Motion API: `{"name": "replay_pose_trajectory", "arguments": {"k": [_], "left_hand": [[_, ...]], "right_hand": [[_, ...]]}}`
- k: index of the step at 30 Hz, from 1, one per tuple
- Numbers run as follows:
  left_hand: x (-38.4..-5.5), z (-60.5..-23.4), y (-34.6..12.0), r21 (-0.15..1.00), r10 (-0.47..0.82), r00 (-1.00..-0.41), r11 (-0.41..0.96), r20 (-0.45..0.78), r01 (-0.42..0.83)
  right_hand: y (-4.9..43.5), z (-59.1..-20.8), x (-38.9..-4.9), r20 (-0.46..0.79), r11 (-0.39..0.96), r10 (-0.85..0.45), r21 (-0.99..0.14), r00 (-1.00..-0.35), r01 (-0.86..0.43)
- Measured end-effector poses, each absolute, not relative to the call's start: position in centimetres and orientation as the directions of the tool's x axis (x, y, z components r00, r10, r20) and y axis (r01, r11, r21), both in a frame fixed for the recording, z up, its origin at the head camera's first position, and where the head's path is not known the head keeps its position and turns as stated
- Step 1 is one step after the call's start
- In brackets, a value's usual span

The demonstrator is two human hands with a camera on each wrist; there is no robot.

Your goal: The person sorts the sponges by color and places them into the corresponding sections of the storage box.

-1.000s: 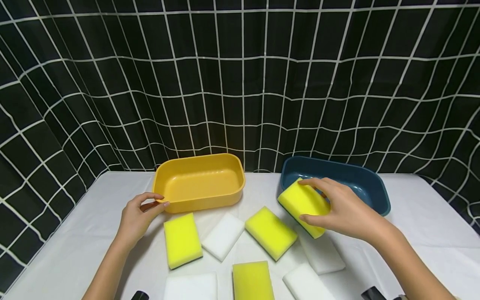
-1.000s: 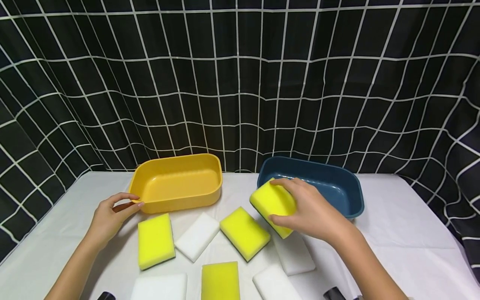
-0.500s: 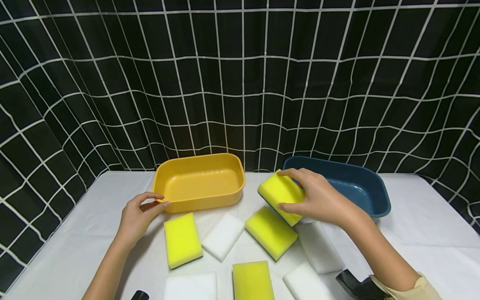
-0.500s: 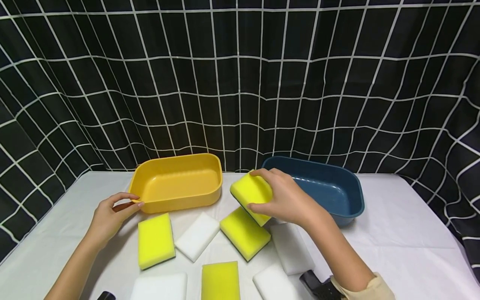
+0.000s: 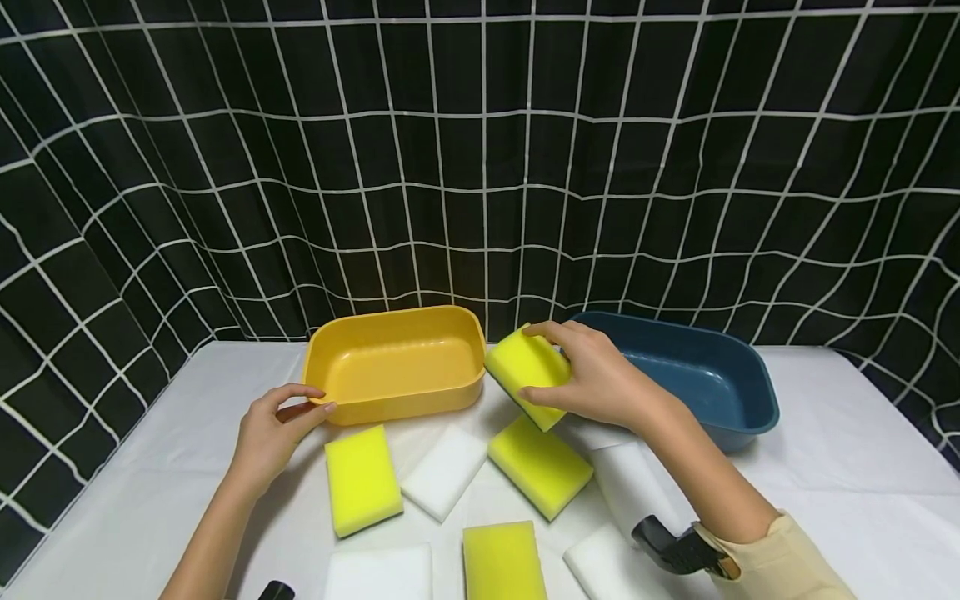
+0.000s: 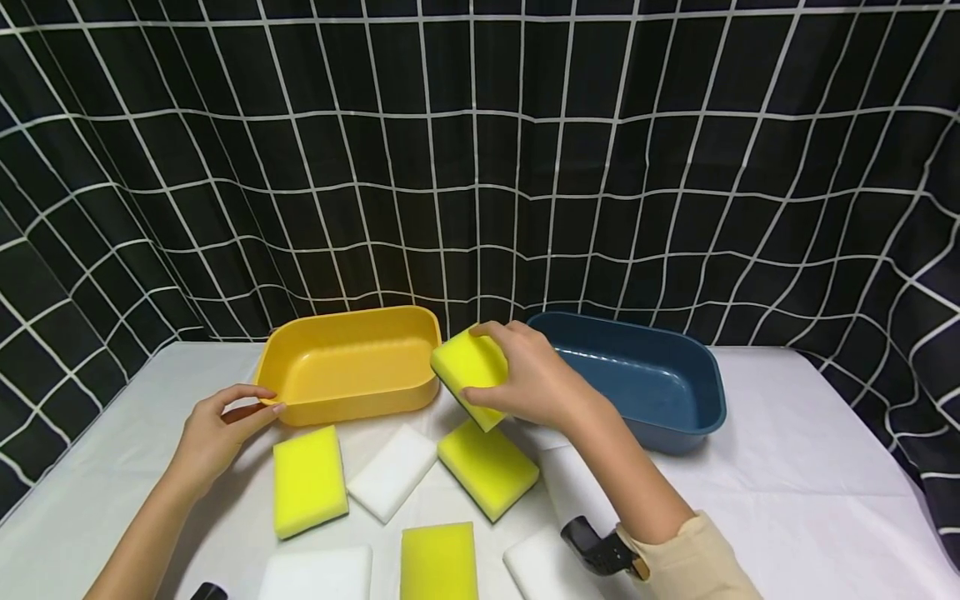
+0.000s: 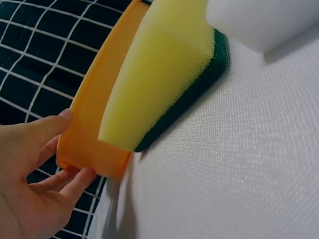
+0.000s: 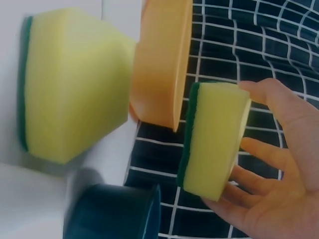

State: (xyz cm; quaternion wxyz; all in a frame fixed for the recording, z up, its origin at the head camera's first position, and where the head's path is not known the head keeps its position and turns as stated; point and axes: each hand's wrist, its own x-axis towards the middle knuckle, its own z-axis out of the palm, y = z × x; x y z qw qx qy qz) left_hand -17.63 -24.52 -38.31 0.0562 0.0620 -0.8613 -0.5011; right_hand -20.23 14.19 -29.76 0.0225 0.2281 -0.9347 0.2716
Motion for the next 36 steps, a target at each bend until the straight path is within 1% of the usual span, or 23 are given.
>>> {"name": "replay_pose_trajectory", "arguments": {"k": [16,23,36], "left_hand": [[-17.6,-38.3,-24.8,0.869,-0.162,-0.986,0.492,0.03,-0.055],[-17.9,-38.4,-24.7,0.88,-0.154,-0.987,0.472,0.035,-0.043],[-17.8,-38.3,-24.7,0.874,-0.155,-0.987,0.484,0.042,-0.039]], "right_hand": [[10.7,-29.4,-23.2,0.187,0.729,-0.444,-0.494,-0.877,-0.474],[9.2,-29.0,-24.2,0.164,0.74,-0.436,-0.494,-0.885,-0.456],[6.4,-28.8,-25.8,0.131,0.749,-0.431,-0.5,-0.893,-0.435]]}}
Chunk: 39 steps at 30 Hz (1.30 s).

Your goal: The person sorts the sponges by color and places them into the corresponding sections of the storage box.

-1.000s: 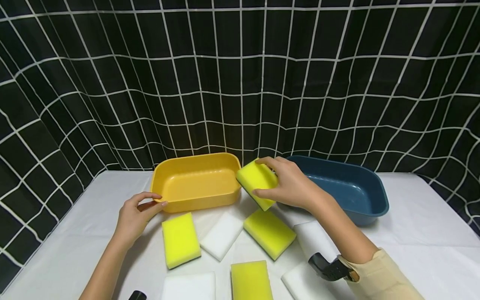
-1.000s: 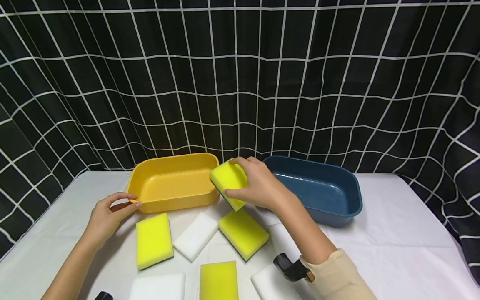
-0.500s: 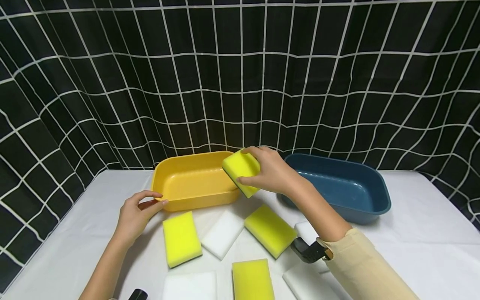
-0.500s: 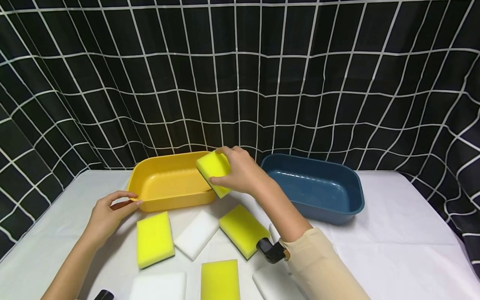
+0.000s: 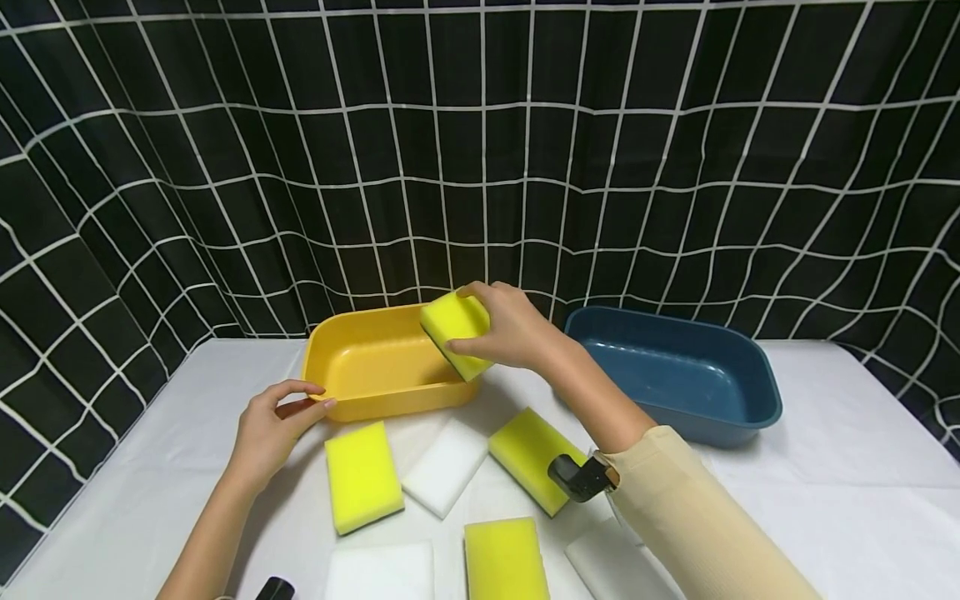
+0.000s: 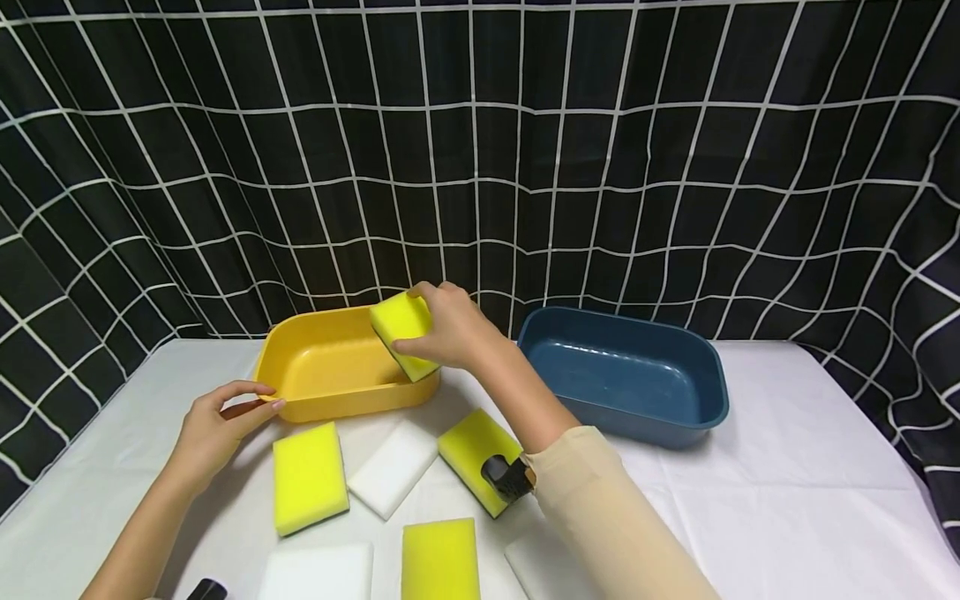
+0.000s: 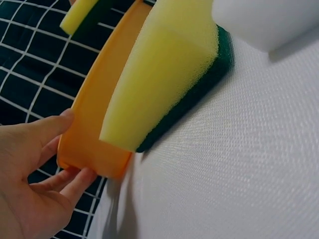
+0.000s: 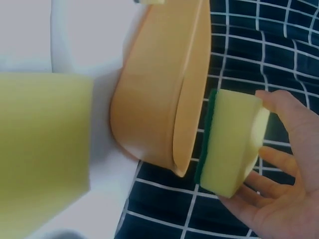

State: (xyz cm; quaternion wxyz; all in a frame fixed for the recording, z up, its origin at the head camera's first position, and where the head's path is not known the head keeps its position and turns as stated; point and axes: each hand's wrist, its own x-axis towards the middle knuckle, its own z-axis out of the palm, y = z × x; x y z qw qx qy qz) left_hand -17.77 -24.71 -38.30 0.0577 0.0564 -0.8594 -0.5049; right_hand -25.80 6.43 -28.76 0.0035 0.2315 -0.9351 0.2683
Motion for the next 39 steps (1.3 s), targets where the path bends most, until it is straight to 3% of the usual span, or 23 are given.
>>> {"name": "replay_pose_trajectory", "arguments": {"k": [26,39], "left_hand": [[-17.8,-38.2,-24.7,0.873,-0.155,-0.988,0.484,0.028,-0.051],[-17.9,-38.3,-24.8,0.869,-0.156,-0.987,0.492,0.037,-0.045]], "right_hand": [[3.0,-30.2,-28.3,0.055,0.761,-0.337,-0.572,-0.94,-0.306],[3.6,-31.0,-28.6,0.09,0.722,-0.349,-0.608,-0.933,-0.329]]}}
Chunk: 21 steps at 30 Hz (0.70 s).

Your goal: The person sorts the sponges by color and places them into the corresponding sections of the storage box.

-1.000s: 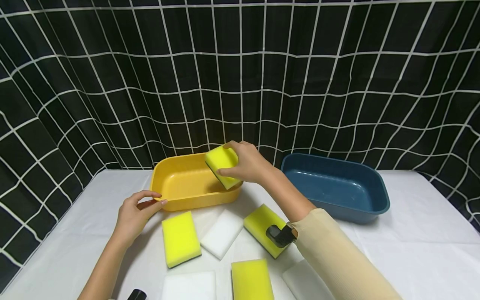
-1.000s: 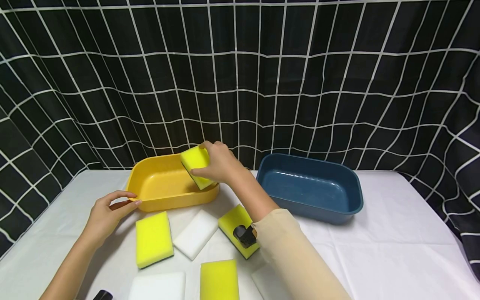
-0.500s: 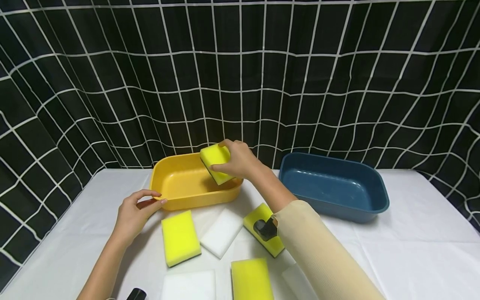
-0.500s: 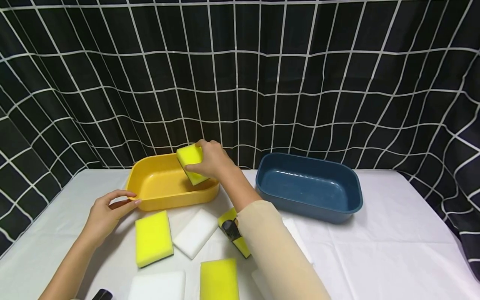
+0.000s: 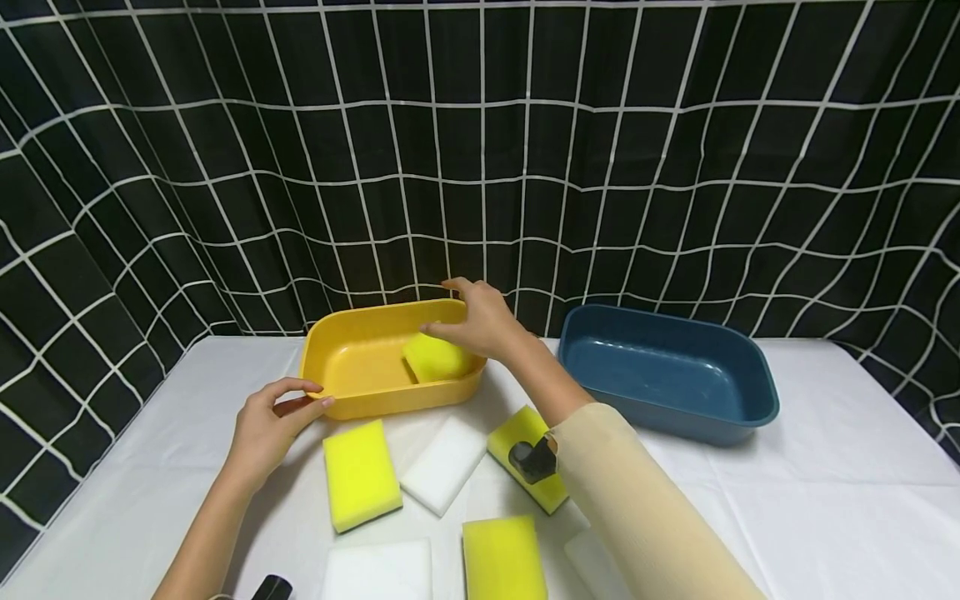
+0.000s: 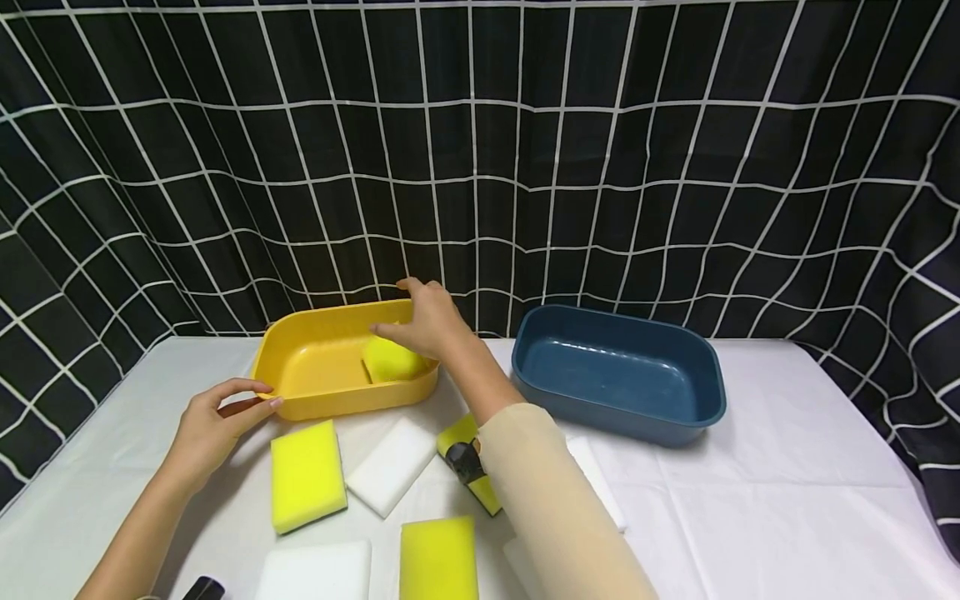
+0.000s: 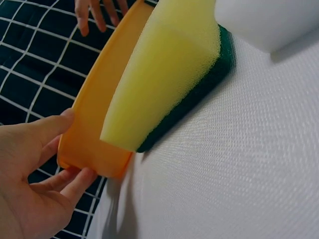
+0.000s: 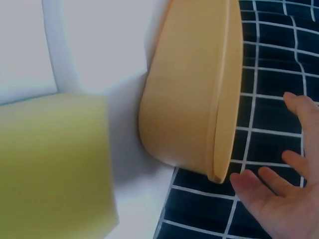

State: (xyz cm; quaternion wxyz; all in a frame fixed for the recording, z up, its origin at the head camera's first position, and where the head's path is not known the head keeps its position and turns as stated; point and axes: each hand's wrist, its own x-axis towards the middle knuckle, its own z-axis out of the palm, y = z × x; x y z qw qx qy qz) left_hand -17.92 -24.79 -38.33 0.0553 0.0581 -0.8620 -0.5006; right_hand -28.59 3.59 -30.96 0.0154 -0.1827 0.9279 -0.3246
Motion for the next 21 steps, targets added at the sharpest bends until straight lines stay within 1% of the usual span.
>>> {"name": "replay_pose_trajectory", "arguments": {"k": [8,21], "left_hand": [[-17.9,-38.4,-24.8,0.87,-0.155,-0.987,0.491,0.044,-0.039],[-17.9,-38.3,-24.7,0.872,-0.158,-0.987,0.487,0.037,-0.046]], "right_hand": [[5.0,-31.2,-28.0,0.116,0.682,-0.346,-0.65,-0.931,-0.335],[7.5,-32.0,-26.0,0.173,0.643,-0.371,-0.66,-0.912,-0.387]]}}
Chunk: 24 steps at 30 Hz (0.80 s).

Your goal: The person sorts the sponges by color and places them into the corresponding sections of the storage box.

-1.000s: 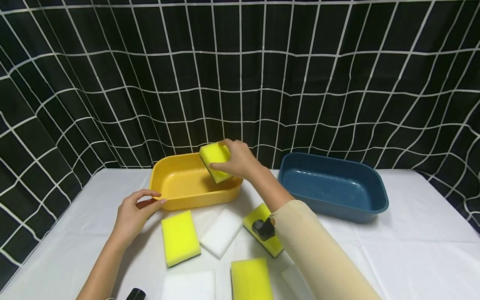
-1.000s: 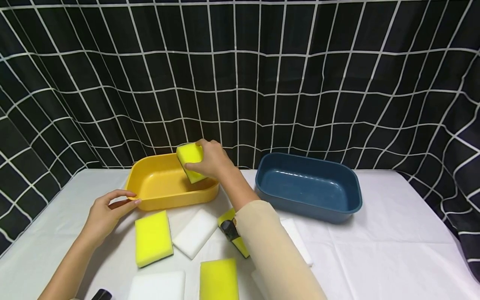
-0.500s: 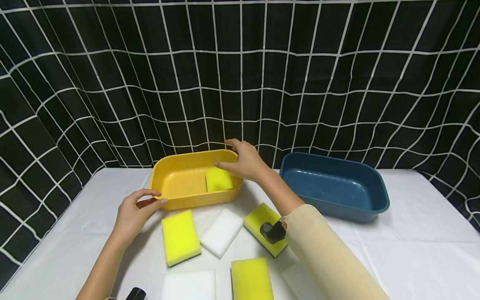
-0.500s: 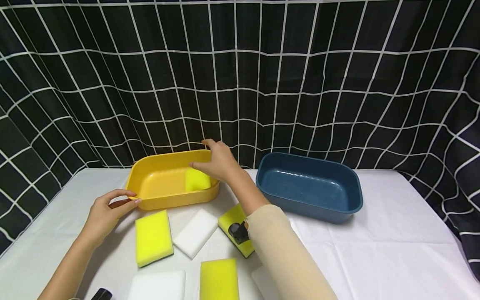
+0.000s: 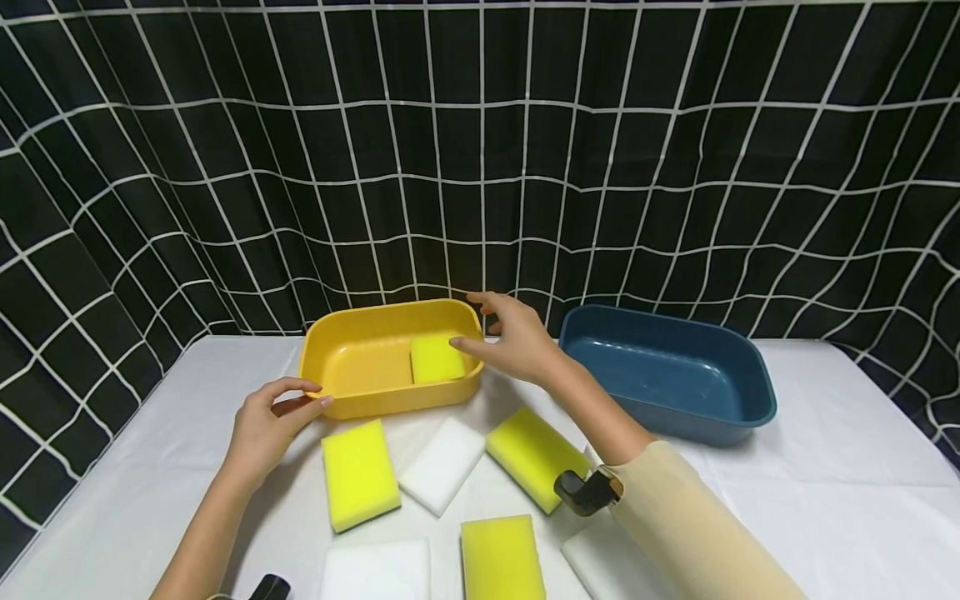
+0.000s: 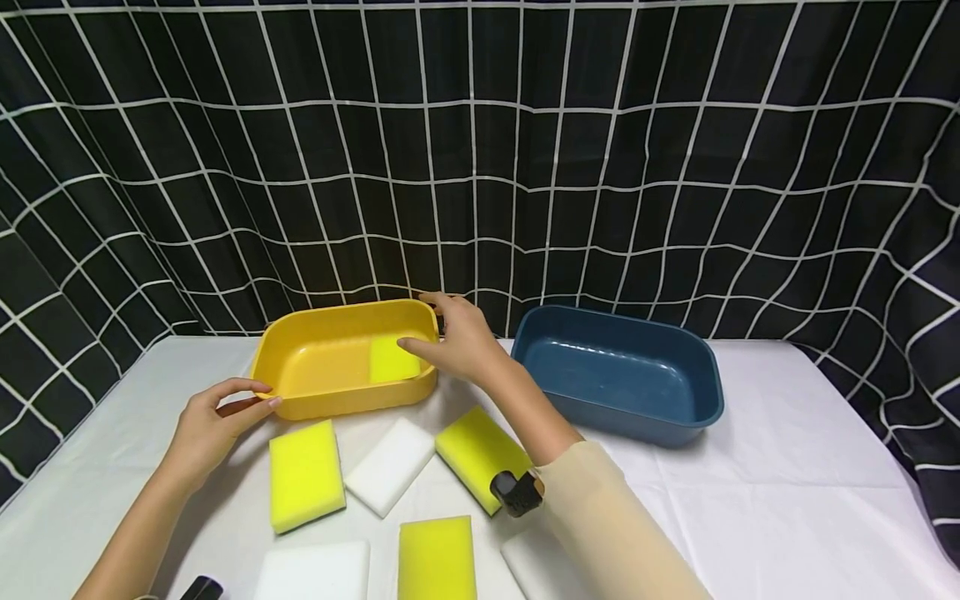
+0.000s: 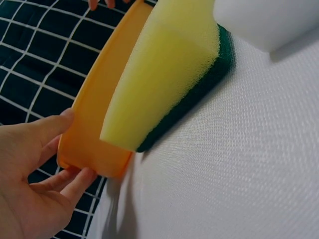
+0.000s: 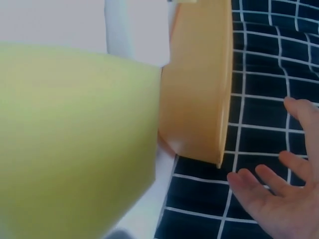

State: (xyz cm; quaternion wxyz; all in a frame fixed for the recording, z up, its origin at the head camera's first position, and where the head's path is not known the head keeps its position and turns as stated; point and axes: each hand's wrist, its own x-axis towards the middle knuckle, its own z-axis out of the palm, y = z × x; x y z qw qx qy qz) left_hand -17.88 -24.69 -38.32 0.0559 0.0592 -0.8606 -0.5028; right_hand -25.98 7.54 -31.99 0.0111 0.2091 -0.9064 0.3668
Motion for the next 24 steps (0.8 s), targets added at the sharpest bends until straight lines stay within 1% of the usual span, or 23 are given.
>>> {"name": "replay_pose_trajectory", "arguments": {"k": [14,24], "left_hand": [[-18.0,-38.3,-24.6,0.873,-0.159,-0.987,0.485,0.03,-0.051],[-17.9,-38.3,-24.7,0.875,-0.161,-0.987,0.48,0.016,-0.064]], "right_hand": [[9.7,-32.1,-23.8,0.18,0.647,-0.363,-0.657,-0.914,-0.387],[10.9,-32.7,-21.5,0.206,0.608,-0.376,-0.681,-0.904,-0.408]]}}
